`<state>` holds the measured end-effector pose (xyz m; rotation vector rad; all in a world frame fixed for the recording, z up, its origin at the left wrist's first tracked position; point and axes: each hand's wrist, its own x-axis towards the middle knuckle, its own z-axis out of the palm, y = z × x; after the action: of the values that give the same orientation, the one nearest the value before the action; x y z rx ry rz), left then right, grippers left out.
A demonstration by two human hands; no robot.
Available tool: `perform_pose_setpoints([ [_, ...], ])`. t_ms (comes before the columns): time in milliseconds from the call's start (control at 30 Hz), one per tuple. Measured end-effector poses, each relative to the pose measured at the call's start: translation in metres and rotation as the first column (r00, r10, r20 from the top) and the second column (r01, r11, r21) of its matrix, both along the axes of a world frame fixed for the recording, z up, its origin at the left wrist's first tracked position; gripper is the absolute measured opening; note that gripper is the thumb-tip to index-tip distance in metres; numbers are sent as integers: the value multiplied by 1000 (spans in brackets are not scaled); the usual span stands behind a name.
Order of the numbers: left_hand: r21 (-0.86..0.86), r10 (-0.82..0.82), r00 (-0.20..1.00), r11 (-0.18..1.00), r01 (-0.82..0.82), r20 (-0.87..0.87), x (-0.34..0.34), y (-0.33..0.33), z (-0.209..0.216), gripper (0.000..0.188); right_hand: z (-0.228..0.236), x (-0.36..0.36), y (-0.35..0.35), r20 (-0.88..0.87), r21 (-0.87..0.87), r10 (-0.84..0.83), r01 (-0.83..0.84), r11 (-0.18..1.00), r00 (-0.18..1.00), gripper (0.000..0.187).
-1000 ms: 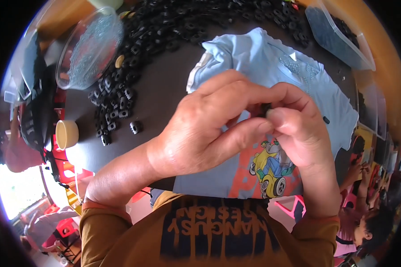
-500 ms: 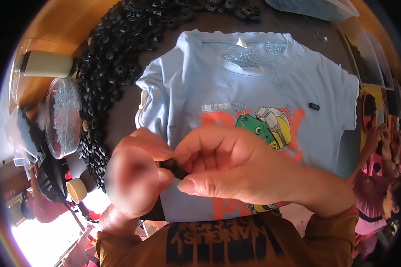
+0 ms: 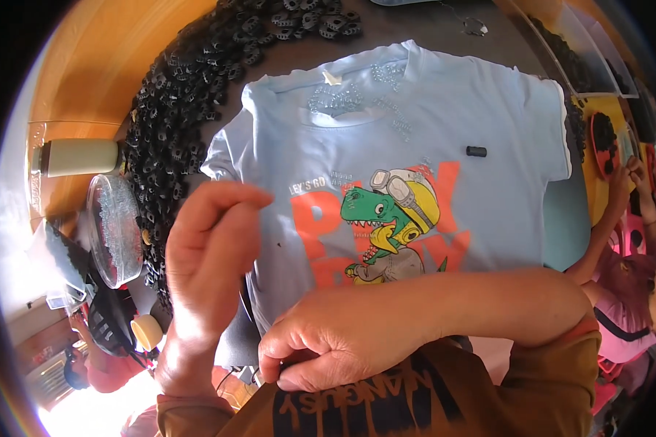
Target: Assembling plastic cord locks by manually inserting the internal components.
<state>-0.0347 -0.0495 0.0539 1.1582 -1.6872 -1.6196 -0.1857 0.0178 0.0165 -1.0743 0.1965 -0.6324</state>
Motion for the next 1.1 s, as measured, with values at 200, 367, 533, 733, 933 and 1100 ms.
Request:
perform_pose_setpoints([
  [200,-721,-218,869,488,492,445,-74,-32,-30,16,-6,-1,-1,-101,-60,212,-219,974,972,27],
  [367,-762,-142,814,290,579,563,-97,-36,-47,16,-10,6,-5,-214,-77,193,-214,974,958,26],
  [533,-756,-77,760,77,650,645,-101,-41,-44,13,-5,2,-8,-183,32,192,-189,981,964,25],
  [733,-821,-44,828,105,561,559,-107,-41,-52,13,-1,-1,-9,-229,12,158,-160,987,960,24],
  [933,-753,2,757,-97,650,653,-112,-50,-50,13,5,-3,-8,-251,14,106,-106,994,962,25],
  [1100,-856,-94,872,168,489,480,-102,-40,-37,8,6,-7,-8,-283,30,48,-41,999,958,26],
])
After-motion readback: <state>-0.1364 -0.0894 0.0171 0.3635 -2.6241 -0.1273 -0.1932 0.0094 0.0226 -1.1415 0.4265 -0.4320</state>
